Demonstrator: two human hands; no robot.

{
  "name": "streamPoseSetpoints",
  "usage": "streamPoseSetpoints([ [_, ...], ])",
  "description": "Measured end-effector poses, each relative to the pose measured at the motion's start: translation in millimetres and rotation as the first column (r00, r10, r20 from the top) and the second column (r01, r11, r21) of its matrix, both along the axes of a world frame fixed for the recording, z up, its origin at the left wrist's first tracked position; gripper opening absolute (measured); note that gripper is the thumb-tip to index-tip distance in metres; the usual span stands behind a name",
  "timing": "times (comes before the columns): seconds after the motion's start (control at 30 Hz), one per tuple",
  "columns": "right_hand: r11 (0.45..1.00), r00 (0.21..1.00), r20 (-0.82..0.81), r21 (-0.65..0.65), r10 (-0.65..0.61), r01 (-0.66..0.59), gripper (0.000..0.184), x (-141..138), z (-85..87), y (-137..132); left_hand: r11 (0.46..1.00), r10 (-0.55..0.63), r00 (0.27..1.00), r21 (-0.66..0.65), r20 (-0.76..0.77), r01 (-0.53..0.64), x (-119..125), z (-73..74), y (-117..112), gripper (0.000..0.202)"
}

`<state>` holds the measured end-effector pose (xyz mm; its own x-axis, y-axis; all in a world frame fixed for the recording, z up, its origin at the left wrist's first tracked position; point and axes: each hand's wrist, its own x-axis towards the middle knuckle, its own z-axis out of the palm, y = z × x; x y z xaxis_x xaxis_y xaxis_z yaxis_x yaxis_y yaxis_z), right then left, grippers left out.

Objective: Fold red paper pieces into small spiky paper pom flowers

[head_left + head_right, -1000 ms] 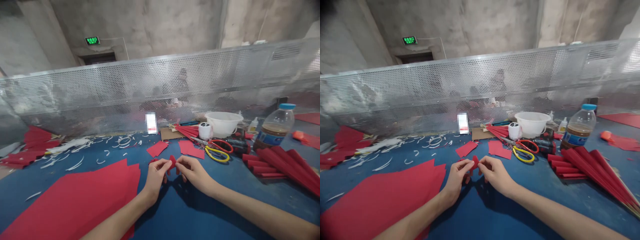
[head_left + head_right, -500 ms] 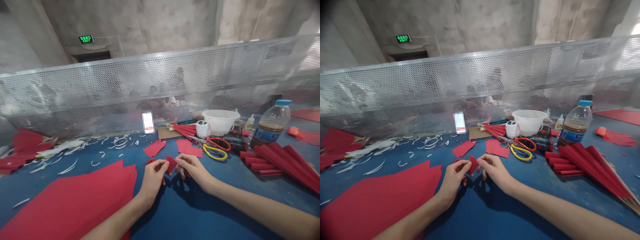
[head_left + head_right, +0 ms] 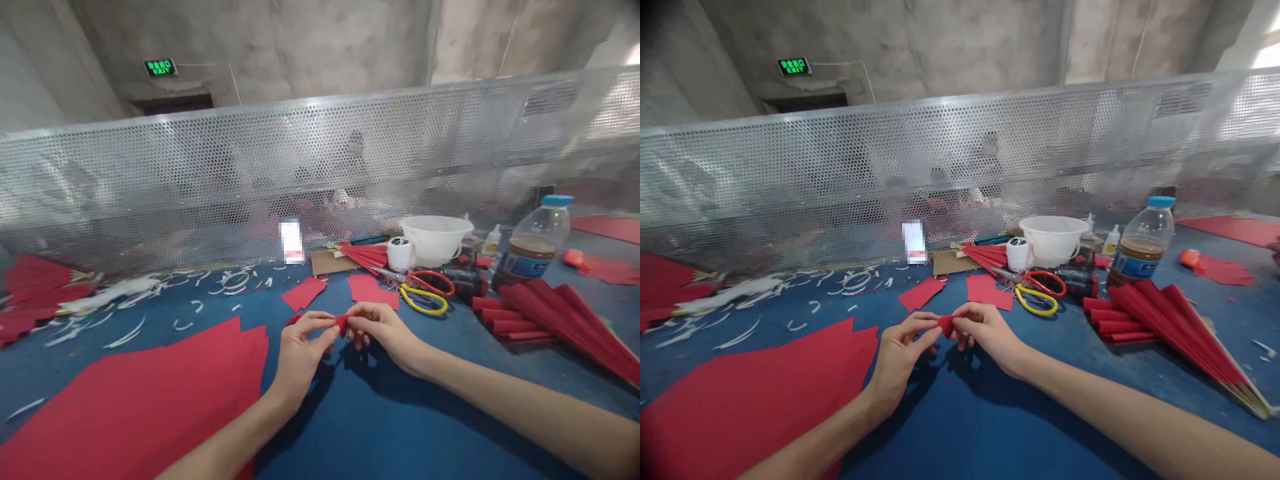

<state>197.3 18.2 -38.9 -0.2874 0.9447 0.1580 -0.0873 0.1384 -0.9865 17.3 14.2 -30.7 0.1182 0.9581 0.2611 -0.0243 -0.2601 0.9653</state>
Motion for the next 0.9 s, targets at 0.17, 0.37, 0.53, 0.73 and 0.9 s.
streamPoseSetpoints([
  [0.17,0.999,0.998,-0.052,-0.037,0.029,-0.031,0.019,1.2,2.2,-1.6,0.998,-0.057,0.998,-0.021,-0.006,0.057,-0.2,2.5,-1.5,0.019],
  [0.37,0.999,0.998,-0.053,-0.013,0.046,-0.047,0.014,1.0,4.4,-3.6,0.991,-0.134,0.990,0.024,-0.051,0.135,0.4,-2.9,0.4,0.009],
  [0.53,0.997,0.996,-0.042,0.000,0.073,-0.073,0.030,0.7,0.4,-2.8,0.994,-0.092,0.995,-0.071,-0.041,0.089,0.6,-3.3,1.8,0.017],
  [0.73,1.000,1.000,-0.014,-0.022,-0.016,0.015,0.023,0.6,-0.2,-0.5,0.996,0.008,0.999,-0.086,-0.045,-0.011,-0.7,-4.2,2.5,0.013],
  [0.9,0.998,0.997,0.071,0.058,0.005,-0.009,0.018,-1.4,2.4,-1.4,0.988,-0.039,0.996,-0.146,0.078,0.050,-0.6,-5.5,3.6,0.018],
])
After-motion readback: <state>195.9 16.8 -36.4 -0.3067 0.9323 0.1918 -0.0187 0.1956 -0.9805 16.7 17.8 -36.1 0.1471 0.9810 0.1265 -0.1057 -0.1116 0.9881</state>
